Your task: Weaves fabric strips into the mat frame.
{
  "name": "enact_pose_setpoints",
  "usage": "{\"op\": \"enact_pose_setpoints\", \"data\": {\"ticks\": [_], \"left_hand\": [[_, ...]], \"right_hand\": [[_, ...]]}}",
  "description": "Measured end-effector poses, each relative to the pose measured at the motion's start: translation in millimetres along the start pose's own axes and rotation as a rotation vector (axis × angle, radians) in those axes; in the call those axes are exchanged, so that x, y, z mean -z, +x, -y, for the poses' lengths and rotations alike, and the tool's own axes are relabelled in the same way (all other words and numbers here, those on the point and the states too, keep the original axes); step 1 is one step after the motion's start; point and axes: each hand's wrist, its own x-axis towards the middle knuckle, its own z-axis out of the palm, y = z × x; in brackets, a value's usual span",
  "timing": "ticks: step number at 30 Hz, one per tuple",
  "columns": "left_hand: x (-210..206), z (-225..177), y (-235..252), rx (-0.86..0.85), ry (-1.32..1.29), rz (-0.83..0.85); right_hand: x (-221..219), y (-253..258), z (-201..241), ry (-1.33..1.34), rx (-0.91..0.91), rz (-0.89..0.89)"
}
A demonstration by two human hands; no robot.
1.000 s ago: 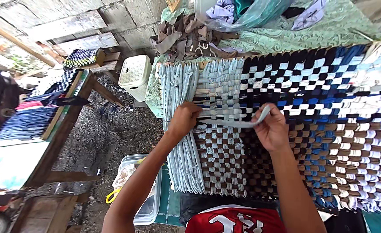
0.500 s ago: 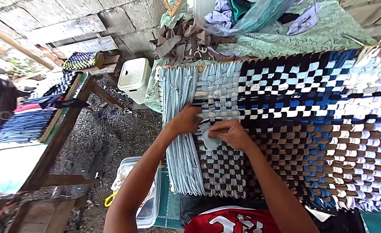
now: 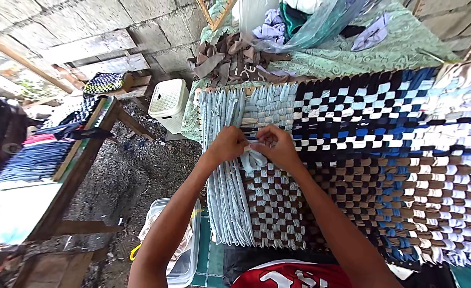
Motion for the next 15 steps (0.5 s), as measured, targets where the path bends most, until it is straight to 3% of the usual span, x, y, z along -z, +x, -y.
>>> {"op": "enact_pose_setpoints", "data": {"ticks": [2,5,8,12,15], "left_hand": [[12.2,-18.1,1.3,-0.037,-0.086,-0.154],[30.9,-46.3,11.5,-0.162,-0.437,-0.329],[42.2,-64.4,17.8,-0.249,-0.726,-0.343],[29.9,-45.0,16.8,-0.238,-0.582,-0.084],[7.1,-17.4,13.3,-0.17,-0.281,-0.063]], "right_hand": [[9.3,6.3,12.1,0.112,-0.004,0.023],[12.4,23.8,20.5,0.177,0.099,0.105],[35.6,39.6,36.9,0.293,0.153,0.06],[70.7,43.3,47.5,0.431,0.085,-0.047],[83.8,32.6,39.3,0.299,0.071,-0.005]]}}
